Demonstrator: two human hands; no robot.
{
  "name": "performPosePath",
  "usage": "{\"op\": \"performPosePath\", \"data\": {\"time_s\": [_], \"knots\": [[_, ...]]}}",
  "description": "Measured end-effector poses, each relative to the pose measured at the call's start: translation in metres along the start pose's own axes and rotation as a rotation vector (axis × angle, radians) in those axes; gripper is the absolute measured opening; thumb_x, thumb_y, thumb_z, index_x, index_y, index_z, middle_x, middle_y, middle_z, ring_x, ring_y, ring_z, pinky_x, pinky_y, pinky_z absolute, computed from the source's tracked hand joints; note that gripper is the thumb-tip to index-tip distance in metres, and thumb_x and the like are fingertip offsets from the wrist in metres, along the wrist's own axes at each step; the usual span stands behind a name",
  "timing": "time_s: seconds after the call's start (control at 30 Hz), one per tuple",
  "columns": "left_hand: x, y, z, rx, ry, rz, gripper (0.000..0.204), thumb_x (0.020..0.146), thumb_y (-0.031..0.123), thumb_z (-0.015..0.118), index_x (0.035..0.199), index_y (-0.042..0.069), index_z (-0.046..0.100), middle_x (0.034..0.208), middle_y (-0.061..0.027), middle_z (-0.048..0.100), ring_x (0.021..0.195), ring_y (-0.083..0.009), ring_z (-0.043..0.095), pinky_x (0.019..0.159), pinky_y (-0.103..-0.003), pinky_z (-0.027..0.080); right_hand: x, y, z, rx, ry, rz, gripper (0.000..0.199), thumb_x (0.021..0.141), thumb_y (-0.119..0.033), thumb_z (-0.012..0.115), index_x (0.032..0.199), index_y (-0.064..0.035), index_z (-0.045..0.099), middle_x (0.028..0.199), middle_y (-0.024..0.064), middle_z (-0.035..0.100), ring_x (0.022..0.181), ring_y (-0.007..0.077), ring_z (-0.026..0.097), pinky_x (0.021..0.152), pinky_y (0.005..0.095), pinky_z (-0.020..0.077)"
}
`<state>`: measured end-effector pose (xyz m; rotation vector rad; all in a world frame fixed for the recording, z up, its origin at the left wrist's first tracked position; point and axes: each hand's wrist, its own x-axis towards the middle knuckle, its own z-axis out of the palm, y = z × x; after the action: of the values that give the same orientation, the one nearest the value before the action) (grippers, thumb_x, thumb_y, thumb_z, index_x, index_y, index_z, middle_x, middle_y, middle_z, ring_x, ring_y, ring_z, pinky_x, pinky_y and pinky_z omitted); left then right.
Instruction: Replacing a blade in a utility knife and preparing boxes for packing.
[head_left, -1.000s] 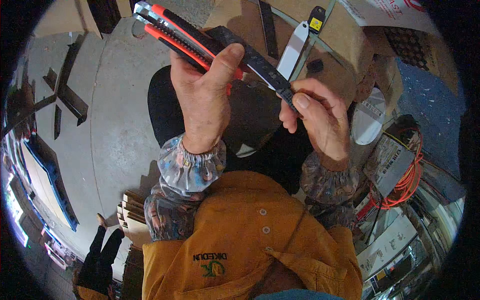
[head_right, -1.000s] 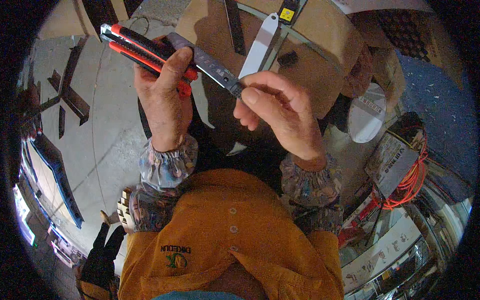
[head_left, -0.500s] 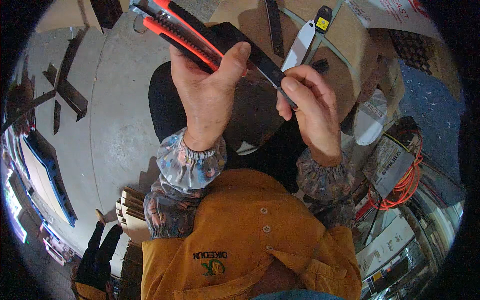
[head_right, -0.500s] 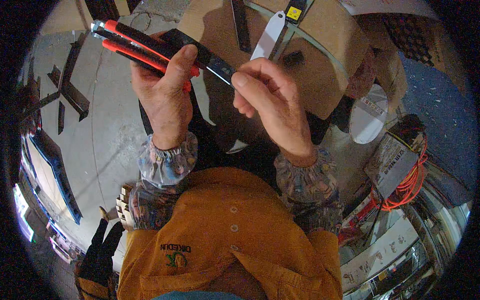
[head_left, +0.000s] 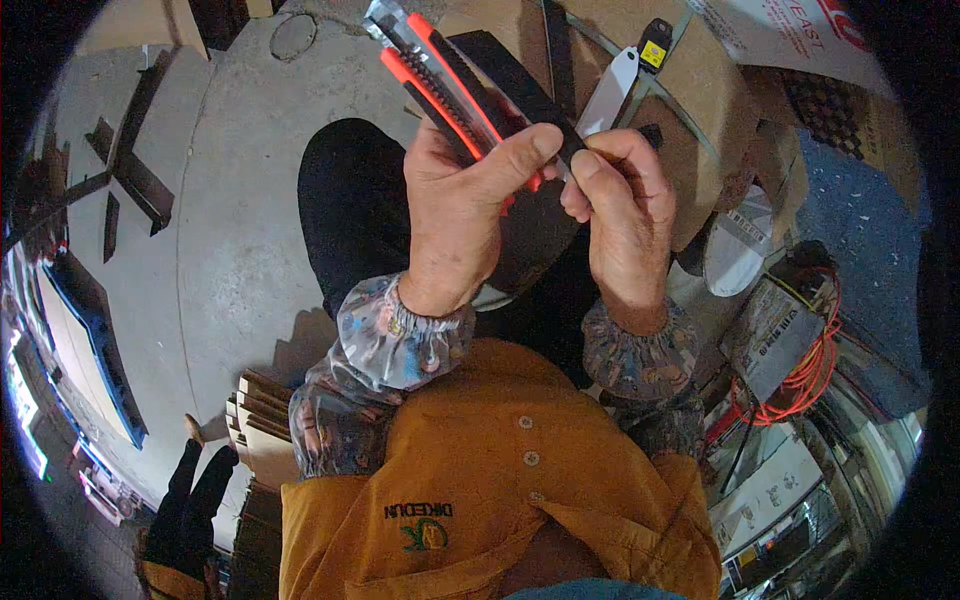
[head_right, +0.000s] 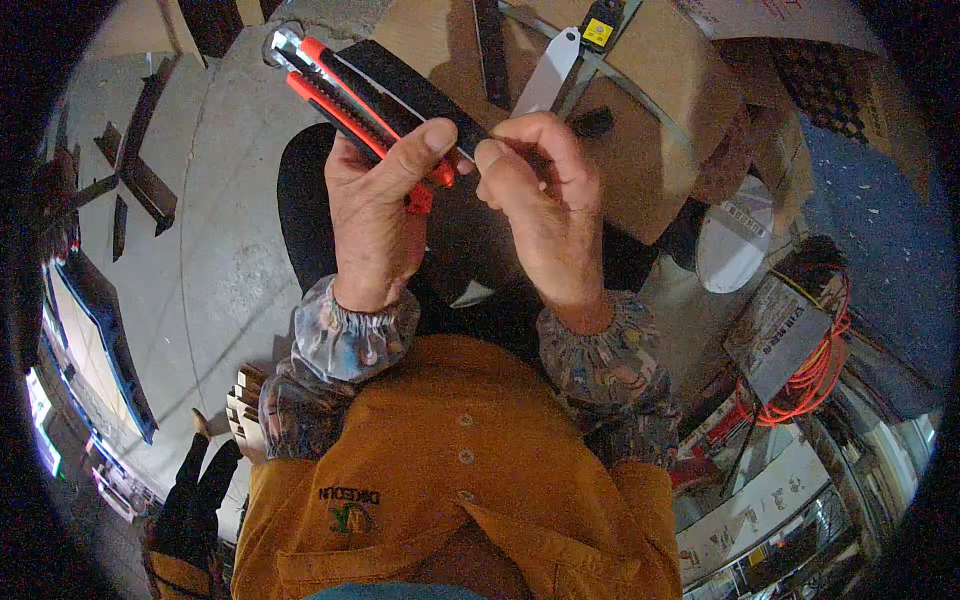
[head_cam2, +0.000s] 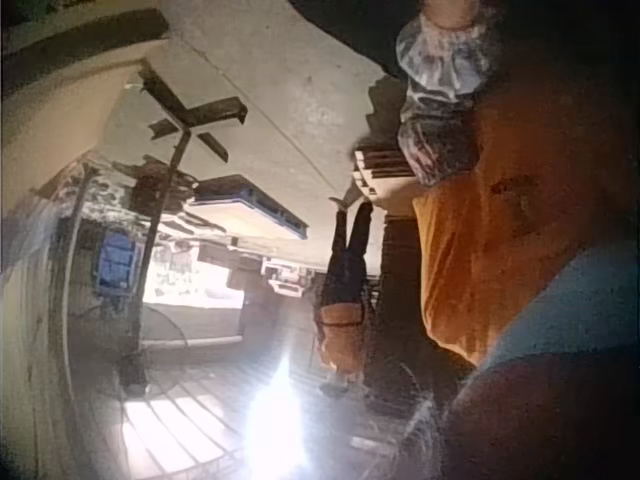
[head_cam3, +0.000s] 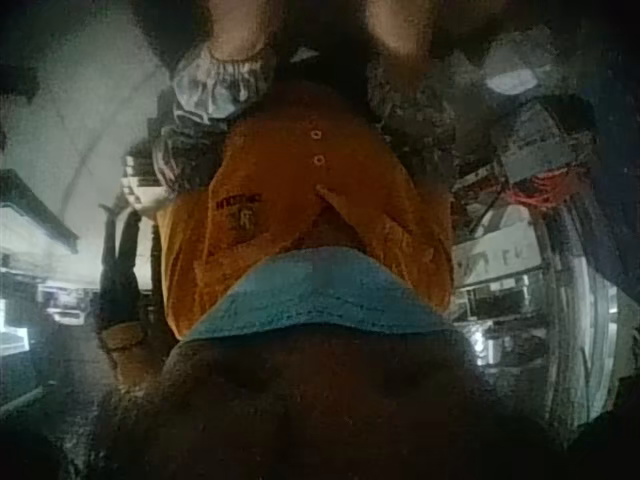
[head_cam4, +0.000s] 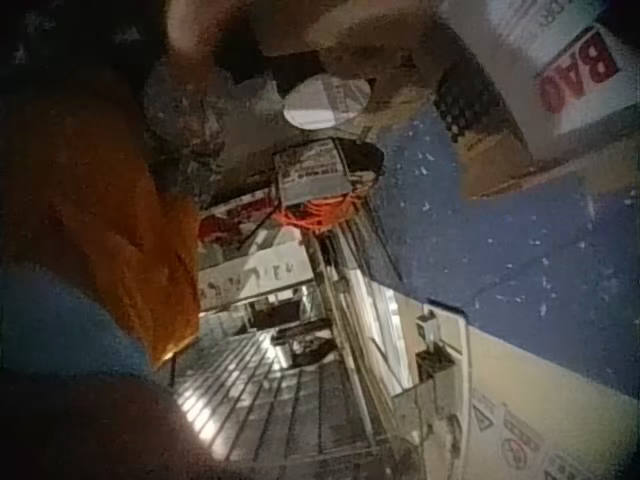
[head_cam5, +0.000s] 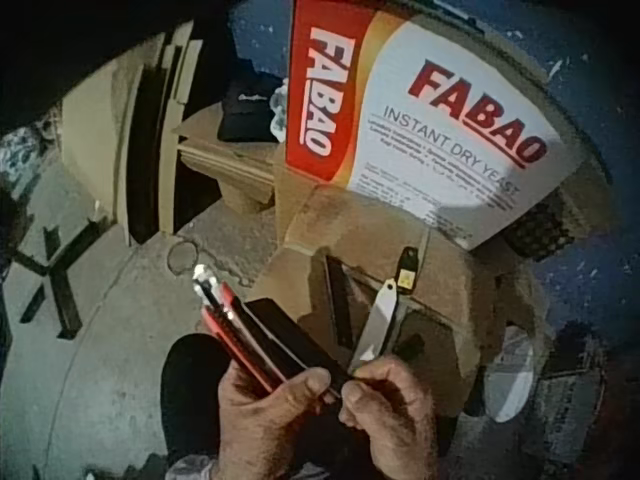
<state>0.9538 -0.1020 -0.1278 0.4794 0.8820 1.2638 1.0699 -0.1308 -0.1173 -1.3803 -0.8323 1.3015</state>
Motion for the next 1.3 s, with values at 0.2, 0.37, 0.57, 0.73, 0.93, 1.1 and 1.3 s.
{"op": "performPosePath", "data": {"time_s": [0.2, 0.37, 0.57, 0.73, 0.93, 1.1, 1.3], "knots": [[0.001, 0.014, 0.003, -0.056, -0.062, -0.075, 0.014, 0.072, -0.004, 0.061, 0.081, 0.001, 0.052, 0.067, -0.0061, 0.058, 0.056, -0.0133, 0.057, 0.052, -0.022, 0.046, -0.008, -0.004, -0.007, 0.050, -0.090, 0.060, 0.018, 0.081, -0.012, 0.057, 0.096, -0.0024, 0.052, 0.075, 0.0009, 0.056, 0.064, 0.0055, 0.051, 0.056, 0.0183, 0.0403], [0.004, 0.009, 0.000, -0.127, -0.056, -0.117, 0.010, 0.072, -0.003, 0.061, 0.079, 0.001, 0.055, 0.068, -0.0069, 0.059, 0.056, -0.0126, 0.056, 0.050, -0.022, 0.045, -0.012, -0.012, -0.014, -0.042, -0.202, 0.030, 0.022, 0.081, -0.008, 0.056, 0.102, -0.0012, 0.052, 0.079, 0.0010, 0.057, 0.069, 0.0050, 0.052, 0.061, 0.0178, 0.0417], [-0.001, 0.005, 0.002, 0.015, -0.008, 0.060, 0.014, 0.071, -0.002, 0.063, 0.081, 0.001, 0.054, 0.068, -0.0033, 0.057, 0.056, -0.0086, 0.053, 0.050, -0.021, 0.043, -0.014, -0.015, -0.007, -0.054, -0.115, 0.008, 0.019, 0.081, -0.010, 0.057, 0.097, -0.0014, 0.053, 0.077, 0.0006, 0.056, 0.067, 0.0052, 0.052, 0.060, 0.0183, 0.0417], [-0.002, 0.004, 0.004, 0.058, 0.011, 0.036, 0.016, 0.070, -0.001, 0.065, 0.081, 0.001, 0.054, 0.069, -0.0022, 0.057, 0.056, -0.0081, 0.053, 0.052, -0.020, 0.043, -0.007, -0.007, 0.001, 0.011, -0.035, 0.013, 0.014, 0.082, -0.015, 0.056, 0.087, -0.0028, 0.053, 0.072, 0.0010, 0.055, 0.061, 0.0054, 0.049, 0.055, 0.0191, 0.0389], [0.007, 0.002, -0.006, -0.189, -0.058, -0.060, 0.023, 0.085, 0.025, 0.053, 0.090, 0.003, 0.050, 0.080, -0.0071, 0.058, 0.067, -0.0137, 0.055, 0.061, -0.026, 0.046, -0.006, -0.007, 0.003, 0.104, 0.139, -0.079, 0.012, 0.078, -0.015, 0.058, 0.079, -0.0040, 0.051, 0.064, 0.0012, 0.051, 0.054, 0.0073, 0.043, 0.050, 0.0212, 0.0339], [0.028, 0.008, -0.027, -0.554, -0.099, -0.095, 0.041, 0.090, 0.041, 0.033, 0.096, 0.003, 0.047, 0.089, -0.0138, 0.056, 0.078, -0.0216, 0.055, 0.075, -0.035, 0.044, -0.034, -0.012, -0.007, -0.015, 0.228, -0.078, 0.012, 0.075, -0.012, 0.058, 0.079, -0.0035, 0.051, 0.062, 0.0015, 0.049, 0.052, 0.0091, 0.043, 0.049, 0.0230, 0.0342], [0.032, 0.010, -0.031, -0.698, -0.107, 0.010, 0.041, 0.090, 0.036, 0.036, 0.099, -0.002, 0.049, 0.094, -0.0160, 0.055, 0.084, -0.0243, 0.053, 0.080, -0.037, 0.042, -0.040, 0.001, -0.015, -0.216, 0.103, -0.200, 0.007, 0.076, -0.008, 0.058, 0.076, -0.0031, 0.053, 0.064, 0.0006, 0.050, 0.056, 0.0069, 0.045, 0.053, 0.0209, 0.0360]]}}
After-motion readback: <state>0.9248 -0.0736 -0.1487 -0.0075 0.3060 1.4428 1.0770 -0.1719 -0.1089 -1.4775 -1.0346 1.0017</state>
